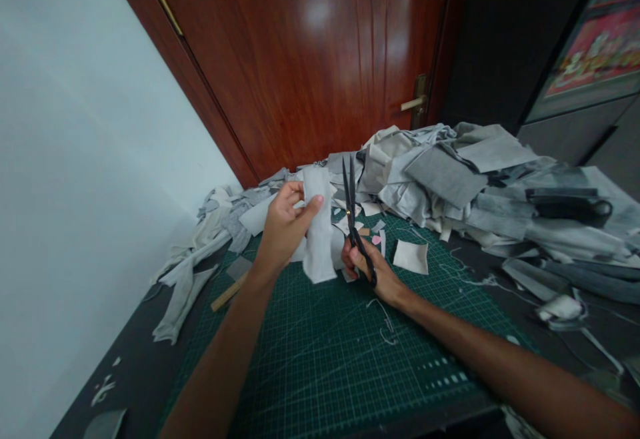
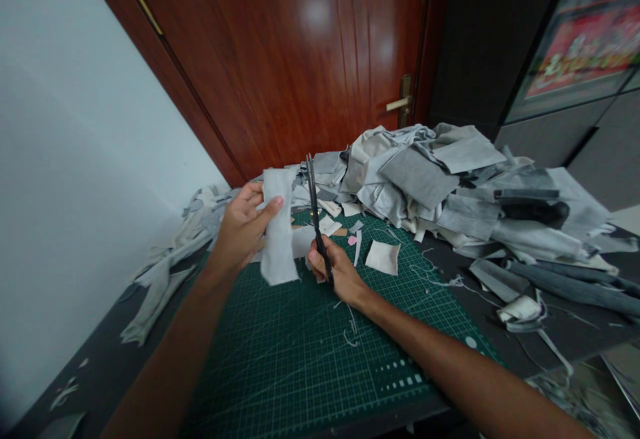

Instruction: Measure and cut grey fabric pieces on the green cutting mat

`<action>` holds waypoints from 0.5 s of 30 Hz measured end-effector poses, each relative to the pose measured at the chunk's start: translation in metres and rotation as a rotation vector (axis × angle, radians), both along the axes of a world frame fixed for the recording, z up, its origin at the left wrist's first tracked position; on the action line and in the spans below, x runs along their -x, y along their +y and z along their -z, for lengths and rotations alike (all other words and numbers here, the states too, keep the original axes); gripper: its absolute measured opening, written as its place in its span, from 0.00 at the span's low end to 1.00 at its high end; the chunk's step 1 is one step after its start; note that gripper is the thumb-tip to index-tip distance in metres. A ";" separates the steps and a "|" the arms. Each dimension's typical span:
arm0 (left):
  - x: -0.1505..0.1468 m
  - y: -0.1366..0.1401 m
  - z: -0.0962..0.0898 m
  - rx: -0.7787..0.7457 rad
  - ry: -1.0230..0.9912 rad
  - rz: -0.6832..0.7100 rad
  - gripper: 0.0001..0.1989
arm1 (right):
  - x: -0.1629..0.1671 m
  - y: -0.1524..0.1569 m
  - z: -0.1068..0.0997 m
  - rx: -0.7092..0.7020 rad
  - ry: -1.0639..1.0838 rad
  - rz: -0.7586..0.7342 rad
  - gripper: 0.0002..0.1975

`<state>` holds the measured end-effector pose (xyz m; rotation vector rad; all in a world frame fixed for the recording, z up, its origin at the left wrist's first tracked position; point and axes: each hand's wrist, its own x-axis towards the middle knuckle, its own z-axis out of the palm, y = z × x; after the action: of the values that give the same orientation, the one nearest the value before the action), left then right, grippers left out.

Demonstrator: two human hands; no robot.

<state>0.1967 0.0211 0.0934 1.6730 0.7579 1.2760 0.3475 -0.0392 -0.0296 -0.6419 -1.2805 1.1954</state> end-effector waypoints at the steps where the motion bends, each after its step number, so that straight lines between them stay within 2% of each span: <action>1: 0.003 -0.001 -0.003 0.049 0.031 0.045 0.19 | 0.000 0.001 0.001 0.008 -0.014 0.018 0.22; 5: 0.018 -0.006 -0.016 0.242 0.306 0.299 0.22 | -0.006 0.008 -0.001 0.043 -0.044 0.089 0.23; 8: 0.026 -0.007 -0.012 0.242 0.536 0.451 0.29 | -0.016 0.018 -0.002 0.066 -0.065 0.144 0.24; 10: 0.030 -0.006 0.001 0.170 0.629 0.443 0.31 | -0.025 0.027 0.002 0.068 -0.086 0.201 0.24; 12: 0.032 -0.004 0.022 0.112 0.625 0.370 0.27 | -0.033 0.035 0.009 0.062 -0.109 0.243 0.24; 15: 0.037 -0.003 0.054 0.181 0.578 0.304 0.18 | -0.040 0.042 0.020 0.046 -0.130 0.230 0.24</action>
<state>0.1601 0.0179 0.0393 1.9343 0.8772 0.4946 0.3877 0.0025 -0.0492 -0.8872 -1.2517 1.0093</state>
